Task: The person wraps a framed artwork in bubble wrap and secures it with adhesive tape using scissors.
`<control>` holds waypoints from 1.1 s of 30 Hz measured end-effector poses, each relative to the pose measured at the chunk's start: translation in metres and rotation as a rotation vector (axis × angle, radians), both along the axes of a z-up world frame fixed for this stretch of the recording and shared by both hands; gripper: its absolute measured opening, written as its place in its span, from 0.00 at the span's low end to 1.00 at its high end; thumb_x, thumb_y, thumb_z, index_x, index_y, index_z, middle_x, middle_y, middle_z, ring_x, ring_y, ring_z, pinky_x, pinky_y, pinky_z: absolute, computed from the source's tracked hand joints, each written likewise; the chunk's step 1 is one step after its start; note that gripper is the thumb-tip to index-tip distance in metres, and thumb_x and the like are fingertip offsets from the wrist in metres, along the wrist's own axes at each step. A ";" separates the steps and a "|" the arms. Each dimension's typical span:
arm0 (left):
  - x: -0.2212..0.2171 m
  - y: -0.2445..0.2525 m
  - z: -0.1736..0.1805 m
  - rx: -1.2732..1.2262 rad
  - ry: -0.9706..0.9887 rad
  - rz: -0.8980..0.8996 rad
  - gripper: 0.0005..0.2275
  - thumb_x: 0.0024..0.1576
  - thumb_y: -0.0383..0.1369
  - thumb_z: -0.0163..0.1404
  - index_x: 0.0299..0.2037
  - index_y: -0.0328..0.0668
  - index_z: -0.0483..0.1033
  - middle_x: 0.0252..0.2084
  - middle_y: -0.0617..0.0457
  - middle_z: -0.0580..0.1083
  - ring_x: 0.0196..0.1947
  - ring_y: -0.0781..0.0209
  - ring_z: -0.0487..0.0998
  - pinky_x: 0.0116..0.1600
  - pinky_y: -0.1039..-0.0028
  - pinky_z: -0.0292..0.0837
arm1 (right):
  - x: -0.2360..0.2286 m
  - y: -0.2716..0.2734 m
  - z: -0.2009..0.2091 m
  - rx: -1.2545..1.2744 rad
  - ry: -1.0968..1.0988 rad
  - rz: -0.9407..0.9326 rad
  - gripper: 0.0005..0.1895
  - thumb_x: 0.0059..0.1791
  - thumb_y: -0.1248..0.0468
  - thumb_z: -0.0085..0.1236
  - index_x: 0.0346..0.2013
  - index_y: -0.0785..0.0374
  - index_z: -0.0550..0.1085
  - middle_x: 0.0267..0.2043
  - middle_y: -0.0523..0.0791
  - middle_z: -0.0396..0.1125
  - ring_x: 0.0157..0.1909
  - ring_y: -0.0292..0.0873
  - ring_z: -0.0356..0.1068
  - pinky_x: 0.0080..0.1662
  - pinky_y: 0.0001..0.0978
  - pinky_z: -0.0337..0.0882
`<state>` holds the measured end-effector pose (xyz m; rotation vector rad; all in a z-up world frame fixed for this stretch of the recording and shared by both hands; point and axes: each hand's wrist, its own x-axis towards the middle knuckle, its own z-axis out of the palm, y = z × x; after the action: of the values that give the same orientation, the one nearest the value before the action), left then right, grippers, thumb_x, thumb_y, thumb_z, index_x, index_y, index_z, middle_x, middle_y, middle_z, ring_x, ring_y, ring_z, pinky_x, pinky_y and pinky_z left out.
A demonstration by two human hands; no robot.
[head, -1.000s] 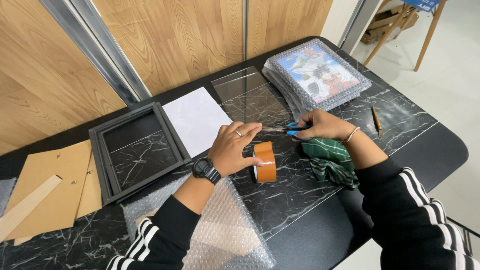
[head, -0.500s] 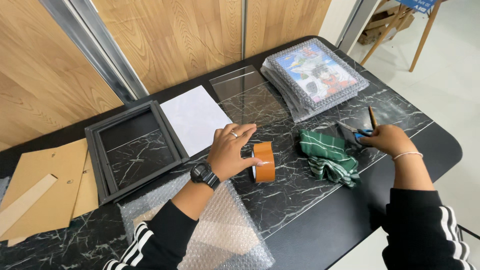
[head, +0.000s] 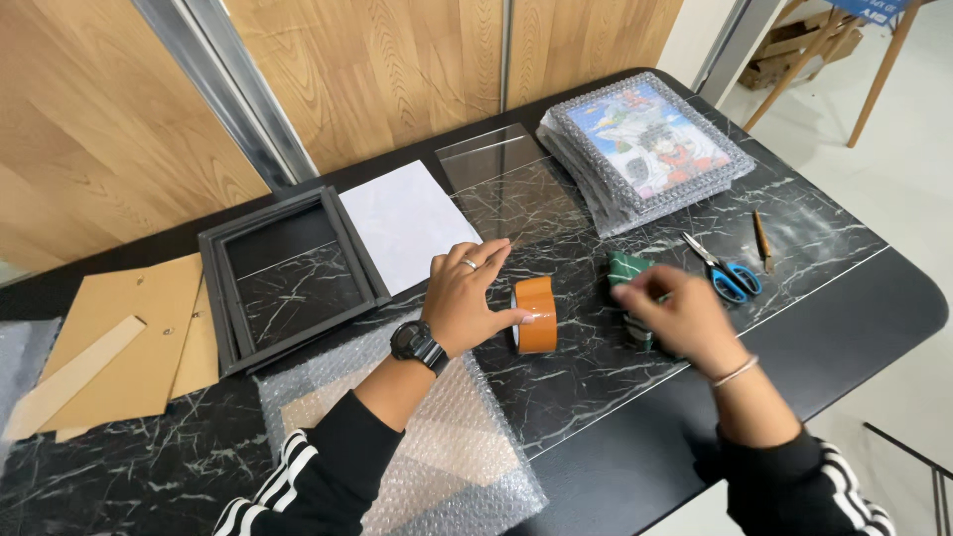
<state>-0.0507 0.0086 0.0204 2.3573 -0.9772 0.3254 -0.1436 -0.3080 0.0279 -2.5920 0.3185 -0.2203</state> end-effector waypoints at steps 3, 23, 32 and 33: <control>-0.004 -0.002 -0.005 -0.035 -0.045 0.026 0.42 0.48 0.59 0.65 0.68 0.37 0.72 0.68 0.51 0.72 0.65 0.51 0.67 0.61 0.57 0.57 | -0.012 0.072 -0.007 0.233 0.004 0.183 0.30 0.42 0.46 0.75 0.49 0.63 0.82 0.41 0.54 0.80 0.50 0.58 0.80 0.54 0.51 0.78; -0.121 0.152 0.019 -0.685 0.521 0.270 0.14 0.58 0.36 0.61 0.49 0.34 0.86 0.52 0.42 0.85 0.56 0.43 0.84 0.59 0.61 0.75 | -0.018 0.102 -0.056 0.565 0.008 0.048 0.32 0.39 0.57 0.83 0.54 0.65 0.81 0.47 0.56 0.78 0.48 0.54 0.80 0.46 0.43 0.79; -0.166 0.175 0.017 -0.729 1.055 0.438 0.16 0.58 0.35 0.56 0.55 0.42 0.86 0.64 0.54 0.84 0.66 0.64 0.83 0.60 0.77 0.77 | -0.078 0.126 -0.065 0.532 -0.296 -0.129 0.38 0.42 0.55 0.75 0.60 0.63 0.66 0.53 0.47 0.67 0.55 0.42 0.69 0.57 0.34 0.70; -0.167 0.175 0.015 -0.662 1.052 0.463 0.16 0.58 0.38 0.57 0.54 0.45 0.87 0.61 0.57 0.85 0.58 0.67 0.83 0.55 0.78 0.75 | -0.087 0.135 -0.066 0.422 -0.447 -0.135 0.32 0.43 0.55 0.75 0.53 0.61 0.65 0.48 0.46 0.65 0.47 0.41 0.64 0.50 0.33 0.66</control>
<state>-0.2173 0.1835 0.0358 1.6954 0.1736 -0.3674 -0.2308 -0.1726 -0.0380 -2.0392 0.3322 -0.6880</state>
